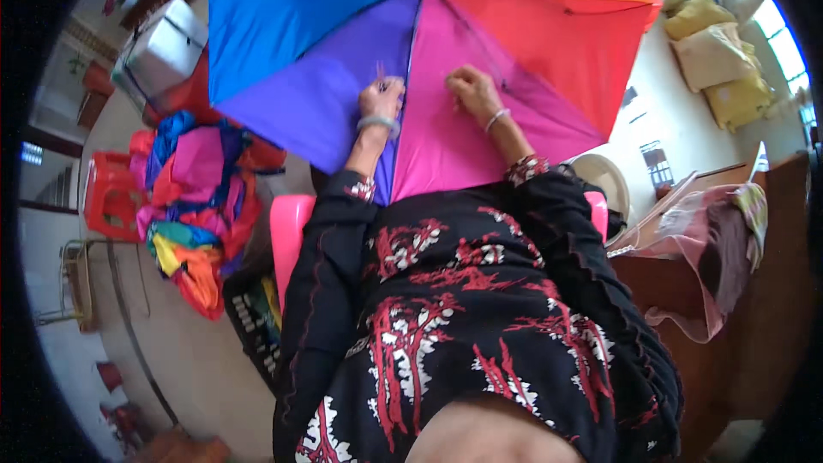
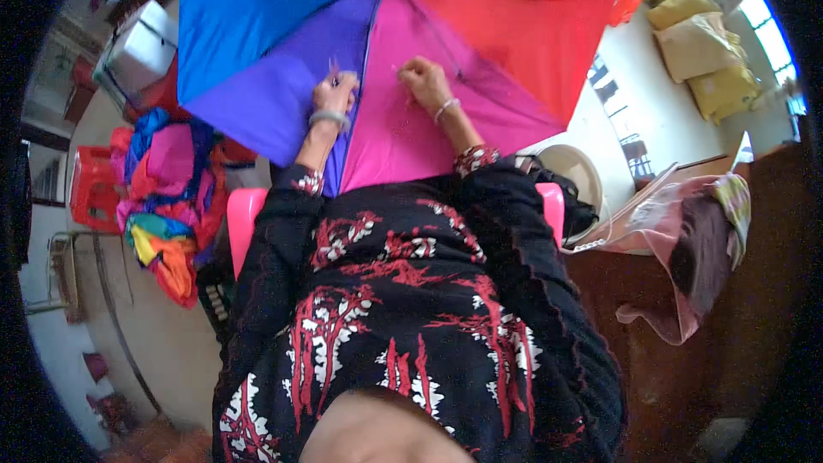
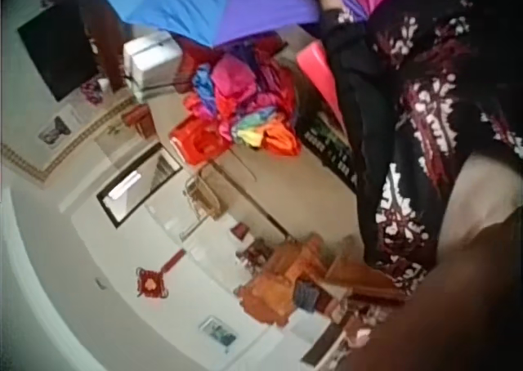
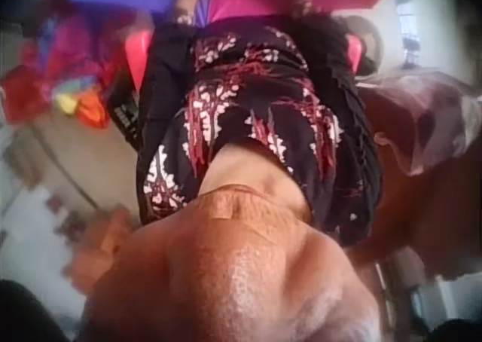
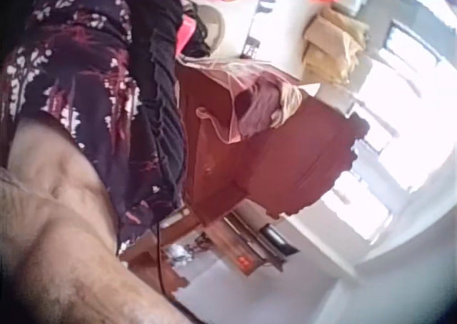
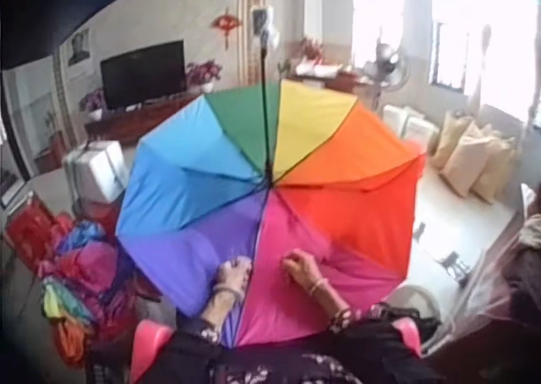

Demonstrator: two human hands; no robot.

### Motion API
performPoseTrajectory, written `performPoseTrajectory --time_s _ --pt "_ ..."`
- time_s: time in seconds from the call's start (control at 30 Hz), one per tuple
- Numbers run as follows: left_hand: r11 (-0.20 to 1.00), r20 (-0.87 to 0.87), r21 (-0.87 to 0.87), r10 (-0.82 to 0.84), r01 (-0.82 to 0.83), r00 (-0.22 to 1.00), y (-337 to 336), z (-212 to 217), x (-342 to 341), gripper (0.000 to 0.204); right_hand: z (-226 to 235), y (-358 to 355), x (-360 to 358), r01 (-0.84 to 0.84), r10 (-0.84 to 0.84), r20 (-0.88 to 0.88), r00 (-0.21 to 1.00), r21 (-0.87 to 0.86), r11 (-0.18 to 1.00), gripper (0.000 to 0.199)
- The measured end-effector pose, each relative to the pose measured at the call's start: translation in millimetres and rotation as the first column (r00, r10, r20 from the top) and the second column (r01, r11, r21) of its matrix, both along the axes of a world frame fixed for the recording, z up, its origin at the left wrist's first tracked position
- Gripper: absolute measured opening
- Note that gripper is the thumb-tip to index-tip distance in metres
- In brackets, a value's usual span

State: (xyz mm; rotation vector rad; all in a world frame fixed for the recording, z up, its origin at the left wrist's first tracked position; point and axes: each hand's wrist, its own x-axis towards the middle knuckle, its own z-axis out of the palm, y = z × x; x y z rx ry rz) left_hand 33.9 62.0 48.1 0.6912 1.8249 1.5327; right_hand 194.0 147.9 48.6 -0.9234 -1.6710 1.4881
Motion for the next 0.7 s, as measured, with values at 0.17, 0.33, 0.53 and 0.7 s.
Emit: performPoseTrajectory --time_s 0.17,0.33,0.53,0.7 --pt "0.991 0.104 0.115 0.057 -0.069 0.993 -6.7 -17.6 -8.2 0.015 -7.8 -17.5 -11.2 -0.214 0.178 0.172 0.969 0.216 0.953 0.009" --pt "0.990 0.079 0.117 0.072 -0.081 0.994 -7.2 -11.3 1.2 0.014 -17.0 -27.8 -21.0 -0.383 0.311 0.268 0.912 0.283 0.879 0.012" --pt "0.974 -0.073 0.222 0.066 -0.048 0.995 -5.3 -11.6 1.2 0.014 -12.3 -36.6 -47.2 -0.298 0.103 0.397 0.912 0.468 0.832 0.019" --pt "0.978 -0.210 0.193 0.122 -0.081 0.970 1.2 -21.8 -6.4 0.018 -11.1 -34.9 -57.2 -0.265 0.062 0.438 0.897 0.420 0.868 0.026"
